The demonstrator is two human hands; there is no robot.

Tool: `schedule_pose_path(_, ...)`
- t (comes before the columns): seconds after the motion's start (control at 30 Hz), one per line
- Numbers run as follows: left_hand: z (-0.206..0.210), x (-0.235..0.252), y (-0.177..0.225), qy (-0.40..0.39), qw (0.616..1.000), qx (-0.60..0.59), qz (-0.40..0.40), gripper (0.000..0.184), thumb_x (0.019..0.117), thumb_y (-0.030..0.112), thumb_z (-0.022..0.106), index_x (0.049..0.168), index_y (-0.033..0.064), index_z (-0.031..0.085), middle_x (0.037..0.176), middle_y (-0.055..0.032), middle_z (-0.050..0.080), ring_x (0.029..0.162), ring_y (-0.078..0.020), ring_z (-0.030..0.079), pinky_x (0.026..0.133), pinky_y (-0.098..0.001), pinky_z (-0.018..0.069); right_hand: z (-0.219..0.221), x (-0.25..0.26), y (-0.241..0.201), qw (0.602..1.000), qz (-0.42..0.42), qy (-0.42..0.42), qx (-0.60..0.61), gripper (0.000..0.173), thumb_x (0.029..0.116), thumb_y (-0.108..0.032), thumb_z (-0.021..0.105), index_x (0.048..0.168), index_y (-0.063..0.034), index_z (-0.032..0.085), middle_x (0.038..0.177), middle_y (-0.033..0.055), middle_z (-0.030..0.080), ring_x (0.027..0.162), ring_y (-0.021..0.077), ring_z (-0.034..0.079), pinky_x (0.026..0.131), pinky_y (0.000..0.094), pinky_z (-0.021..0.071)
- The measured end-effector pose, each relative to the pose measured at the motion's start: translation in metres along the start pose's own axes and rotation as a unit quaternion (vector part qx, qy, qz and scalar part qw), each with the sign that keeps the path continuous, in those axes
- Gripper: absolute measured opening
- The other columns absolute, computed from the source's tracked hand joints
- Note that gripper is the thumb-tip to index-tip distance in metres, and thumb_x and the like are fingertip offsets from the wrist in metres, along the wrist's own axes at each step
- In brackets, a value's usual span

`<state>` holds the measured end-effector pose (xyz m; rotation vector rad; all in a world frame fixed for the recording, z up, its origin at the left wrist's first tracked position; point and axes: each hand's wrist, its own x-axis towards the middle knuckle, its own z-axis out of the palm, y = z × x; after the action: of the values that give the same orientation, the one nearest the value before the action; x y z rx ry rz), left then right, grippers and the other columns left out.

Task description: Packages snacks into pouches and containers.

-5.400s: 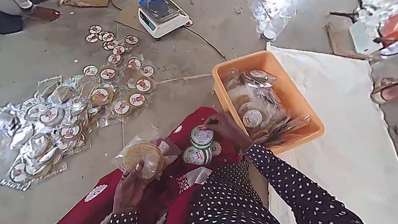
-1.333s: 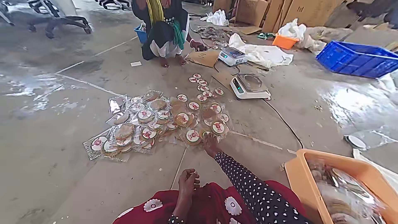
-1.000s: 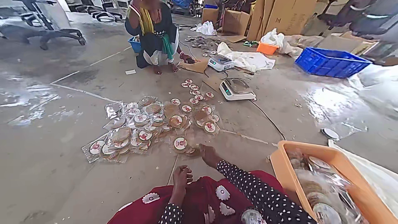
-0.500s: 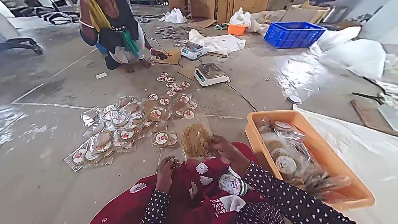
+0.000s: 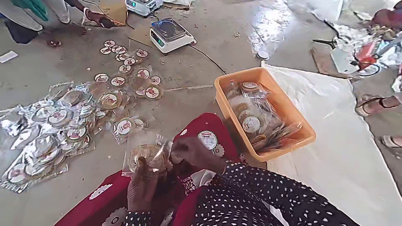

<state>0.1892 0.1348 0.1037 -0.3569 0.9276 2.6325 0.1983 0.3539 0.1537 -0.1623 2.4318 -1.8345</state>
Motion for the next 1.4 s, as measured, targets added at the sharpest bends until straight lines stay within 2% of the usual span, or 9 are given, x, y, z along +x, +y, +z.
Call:
schedule_pose_path(0.13, -0.015, -0.003, 0.013, 0.058, 0.994, 0.094, -0.012, 0.024, 0.103, 0.011, 0.053, 0.126, 0.0038, 0.055, 0.107, -0.0128, 0.072, 0.095, -0.0229, 0.073, 0.081, -0.0426, 0.0638, -0.082, -0.013, 0.026, 0.964, 0.056, 0.133, -0.223, 0.023, 0.0887, -0.026, 0.081, 0.097, -0.0058, 0.072, 0.086, 0.0077, 0.07, 0.076, 0.0211, 0.067, 0.071, 0.0453, 0.0575)
schedule_pose_path(0.3, 0.0, -0.002, 0.001, 0.1, 0.983, 0.152, -0.026, 0.022, 0.1026, 0.003, 0.049, 0.124, 0.0014, 0.055, 0.104, -0.0113, 0.073, 0.09, -0.0214, 0.074, 0.078, -0.0398, 0.0643, -0.114, -0.022, 0.077, 0.954, 0.21, 0.081, -0.2, 0.023, 0.0834, -0.023, 0.086, 0.094, -0.0066, 0.075, 0.084, 0.0096, 0.071, 0.079, 0.0241, 0.067, 0.077, 0.0503, 0.0532)
schedule_pose_path(0.43, 0.007, -0.006, -0.004, 0.103, 0.979, 0.168, -0.047, 0.026, 0.1033, 0.004, 0.049, 0.128, 0.002, 0.054, 0.107, -0.0109, 0.073, 0.094, -0.0204, 0.074, 0.08, -0.039, 0.0639, -0.121, -0.026, 0.07, 0.963, 0.228, 0.129, -0.061, 0.011, 0.0895, -0.011, 0.079, 0.091, -0.0025, 0.072, 0.075, 0.003, 0.067, 0.06, 0.0061, 0.054, 0.057, 0.0244, 0.0441)
schedule_pose_path(0.5, 0.006, -0.006, -0.005, 0.094, 0.98, 0.166, -0.052, 0.028, 0.1023, 0.003, 0.05, 0.13, 0.0014, 0.054, 0.108, -0.0113, 0.072, 0.095, -0.0209, 0.073, 0.082, -0.0395, 0.0633, -0.125, -0.025, 0.064, 0.961, 0.239, 0.139, -0.013, 0.006, 0.0923, -0.005, 0.074, 0.09, -0.0006, 0.071, 0.072, 0.0002, 0.065, 0.058, 0.0017, 0.052, 0.055, 0.0187, 0.0431)
schedule_pose_path(0.63, 0.009, -0.005, -0.008, 0.095, 0.981, 0.163, -0.054, 0.027, 0.1023, 0.003, 0.05, 0.128, 0.0004, 0.056, 0.108, -0.0119, 0.073, 0.096, -0.0208, 0.073, 0.084, -0.0397, 0.0631, -0.126, -0.026, 0.067, 0.96, 0.243, 0.134, 0.015, 0.008, 0.0962, -0.006, 0.069, 0.092, 0.0005, 0.071, 0.076, 0.0026, 0.067, 0.065, 0.005, 0.06, 0.064, 0.0223, 0.0508)
schedule_pose_path(0.77, 0.016, -0.005, -0.011, 0.095, 0.981, 0.156, -0.07, 0.025, 0.105, 0.006, 0.046, 0.128, 0.0, 0.056, 0.108, -0.0129, 0.073, 0.096, -0.022, 0.073, 0.085, -0.0402, 0.0627, -0.117, -0.028, 0.057, 0.958, 0.231, 0.156, 0.069, 0.012, 0.0988, -0.005, 0.065, 0.109, -0.0005, 0.07, 0.084, 0.0043, 0.071, 0.065, 0.0055, 0.062, 0.059, 0.0204, 0.0524)
schedule_pose_path(0.93, 0.013, -0.005, -0.013, 0.07, 0.981, 0.163, -0.082, 0.027, 0.1051, 0.01, 0.048, 0.128, -0.0007, 0.056, 0.11, -0.0151, 0.072, 0.098, -0.0237, 0.073, 0.086, -0.042, 0.0622, -0.101, -0.024, 0.036, 0.968, 0.167, 0.176, 0.061, 0.007, 0.0895, -0.004, 0.076, 0.094, -0.0026, 0.071, 0.077, 0.0022, 0.07, 0.062, 0.0048, 0.061, 0.057, 0.0204, 0.052)
schedule_pose_path(1.17, 0.013, -0.007, -0.013, 0.047, 0.984, 0.152, -0.084, 0.027, 0.1044, 0.009, 0.049, 0.127, -0.0018, 0.058, 0.11, -0.0158, 0.072, 0.099, -0.0235, 0.073, 0.088, -0.0422, 0.0615, -0.089, -0.017, 0.029, 0.981, 0.147, 0.096, 0.084, 0.006, 0.0888, -0.006, 0.078, 0.091, -0.0038, 0.073, 0.076, 0.0009, 0.07, 0.06, 0.0026, 0.06, 0.054, 0.0171, 0.0486)
schedule_pose_path(1.4, 0.016, -0.008, -0.016, 0.009, 0.985, 0.141, -0.099, 0.026, 0.1033, 0.008, 0.051, 0.126, -0.0028, 0.058, 0.109, -0.0153, 0.072, 0.1, -0.023, 0.072, 0.091, -0.0418, 0.0605, -0.062, -0.006, 0.02, 0.981, 0.166, -0.014, 0.102, 0.007, 0.0882, -0.004, 0.077, 0.093, -0.0022, 0.072, 0.079, 0.0009, 0.071, 0.07, 0.0051, 0.066, 0.068, 0.0219, 0.0562)
